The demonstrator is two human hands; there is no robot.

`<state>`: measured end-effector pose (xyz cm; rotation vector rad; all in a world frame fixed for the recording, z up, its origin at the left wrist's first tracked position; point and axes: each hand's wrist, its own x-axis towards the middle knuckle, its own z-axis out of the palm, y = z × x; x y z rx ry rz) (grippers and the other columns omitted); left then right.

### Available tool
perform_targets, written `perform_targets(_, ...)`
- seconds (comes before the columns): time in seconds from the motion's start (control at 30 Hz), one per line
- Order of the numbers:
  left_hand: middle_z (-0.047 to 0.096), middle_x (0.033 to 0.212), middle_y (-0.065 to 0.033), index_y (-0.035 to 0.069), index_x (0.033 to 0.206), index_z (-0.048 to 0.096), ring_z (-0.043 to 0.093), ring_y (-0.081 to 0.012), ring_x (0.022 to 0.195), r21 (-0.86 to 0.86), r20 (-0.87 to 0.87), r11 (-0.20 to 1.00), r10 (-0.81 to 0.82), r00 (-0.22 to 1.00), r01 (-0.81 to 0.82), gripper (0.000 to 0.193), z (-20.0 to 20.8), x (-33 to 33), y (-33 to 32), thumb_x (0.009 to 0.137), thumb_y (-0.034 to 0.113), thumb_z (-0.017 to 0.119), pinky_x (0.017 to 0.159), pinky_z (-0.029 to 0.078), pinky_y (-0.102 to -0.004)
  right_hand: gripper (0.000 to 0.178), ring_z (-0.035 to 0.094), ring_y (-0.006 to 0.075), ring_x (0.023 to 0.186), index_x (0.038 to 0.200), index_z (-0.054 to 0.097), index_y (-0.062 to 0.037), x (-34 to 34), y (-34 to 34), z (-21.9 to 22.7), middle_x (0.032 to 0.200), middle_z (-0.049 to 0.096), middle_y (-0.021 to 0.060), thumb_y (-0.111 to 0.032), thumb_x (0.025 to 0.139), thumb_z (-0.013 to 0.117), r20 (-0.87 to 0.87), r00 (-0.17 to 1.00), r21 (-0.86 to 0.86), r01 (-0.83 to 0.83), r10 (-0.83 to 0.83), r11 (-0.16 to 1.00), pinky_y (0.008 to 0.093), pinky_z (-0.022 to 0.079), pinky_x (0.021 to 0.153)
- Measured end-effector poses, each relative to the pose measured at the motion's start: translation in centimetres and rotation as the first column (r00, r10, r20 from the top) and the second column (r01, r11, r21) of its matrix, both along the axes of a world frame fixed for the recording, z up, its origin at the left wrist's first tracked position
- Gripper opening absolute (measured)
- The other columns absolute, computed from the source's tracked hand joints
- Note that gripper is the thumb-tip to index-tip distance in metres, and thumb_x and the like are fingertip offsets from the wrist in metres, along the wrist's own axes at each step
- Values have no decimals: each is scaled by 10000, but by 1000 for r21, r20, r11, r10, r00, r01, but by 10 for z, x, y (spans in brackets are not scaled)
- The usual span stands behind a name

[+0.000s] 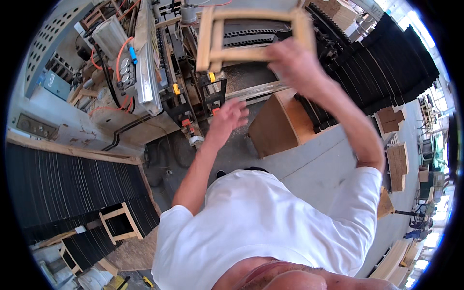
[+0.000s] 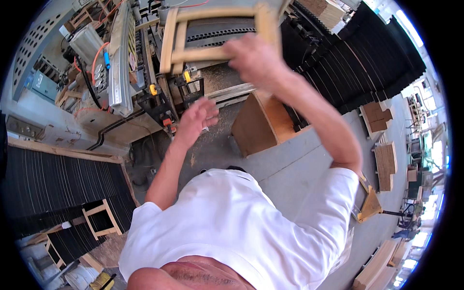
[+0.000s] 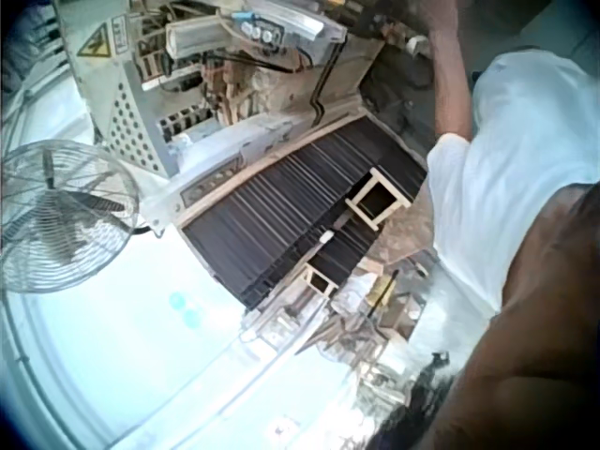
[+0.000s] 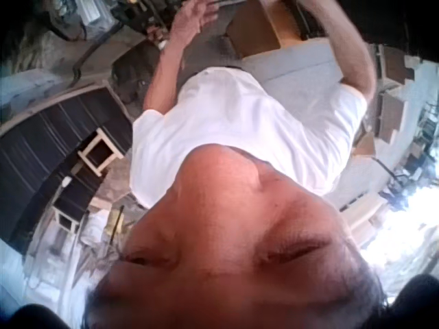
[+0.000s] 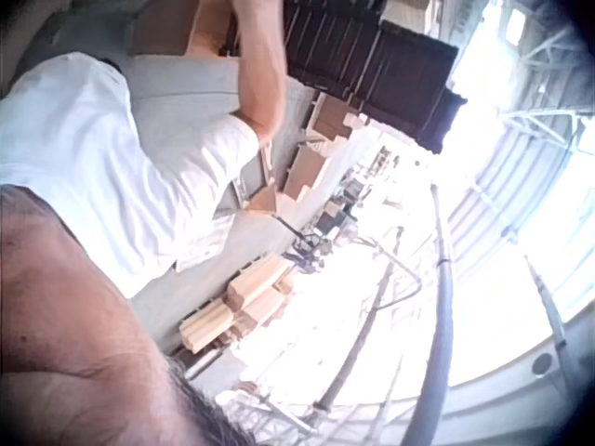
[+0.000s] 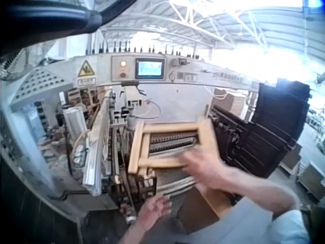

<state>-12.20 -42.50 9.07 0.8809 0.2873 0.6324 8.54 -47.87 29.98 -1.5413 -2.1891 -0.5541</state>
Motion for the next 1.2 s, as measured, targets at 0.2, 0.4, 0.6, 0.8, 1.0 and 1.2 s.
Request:
perform_targets(0.2, 608, 1155, -93, 61, 1200, 548, 597, -226, 1062, -416, 162, 905, 169, 972, -88, 364, -3, 14, 57, 945, 319, 583, 971, 493, -374, 257, 546, 287, 896, 932, 533, -57, -29, 50, -135, 898, 609, 86, -65, 715, 670, -153, 980, -183, -154, 127, 971, 388, 426, 792)
perform_targets(0.4, 631, 1081, -83, 55, 1106, 592, 606, -200, 1037, -448, 12, 828, 384, 923, -338, 223, -42, 25, 112, 944, 208, 593, 960, 507, -357, 217, 567, 312, 888, 915, 552, -58, -15, 119, -191, 868, 615, 110, -55, 729, 665, -310, 938, -182, -222, 158, 958, 409, 441, 785)
perform_targets(0.6, 621, 1074, -117, 18, 1062, 580, 595, -236, 1050, -477, -14, 745, 523, 852, -465, 203, -68, 53, 188, 924, 163, 616, 986, 491, -380, 192, 587, 319, 909, 885, 529, -55, 10, 215, -218, 866, 627, 128, -105, 747, 652, -308, 941, -282, -233, 143, 931, 429, 449, 799)
perform_targets(0.8, 604, 1112, -130, 11, 1093, 565, 567, -261, 1097, -492, -68, 635, 653, 754, -595, 228, -95, 58, 240, 927, 163, 605, 1027, 457, -403, 207, 595, 323, 908, 893, 541, -50, 22, 280, -239, 851, 624, 127, -88, 729, 662, -324, 915, -253, -328, 240, 910, 428, 473, 789)
perform_targets(1.0, 583, 1132, -126, -2, 1126, 549, 546, -255, 1106, -458, -90, 637, 661, 745, -620, 243, -95, 64, 246, 950, 164, 562, 1037, 437, -403, 225, 602, 331, 873, 926, 543, -51, 29, 295, -236, 851, 628, 124, -76, 732, 652, -334, 904, -274, -363, 266, 890, 436, 462, 793)
perform_targets(1.2, 587, 1129, -83, 40, 1151, 549, 538, -228, 1079, -372, -122, 706, 606, 786, -602, 252, -87, 62, 278, 991, 218, 471, 988, 413, -401, 263, 629, 328, 863, 939, 530, -38, 4, 331, -240, 850, 647, 120, -78, 705, 643, -232, 929, -247, -344, 290, 906, 430, 450, 761)
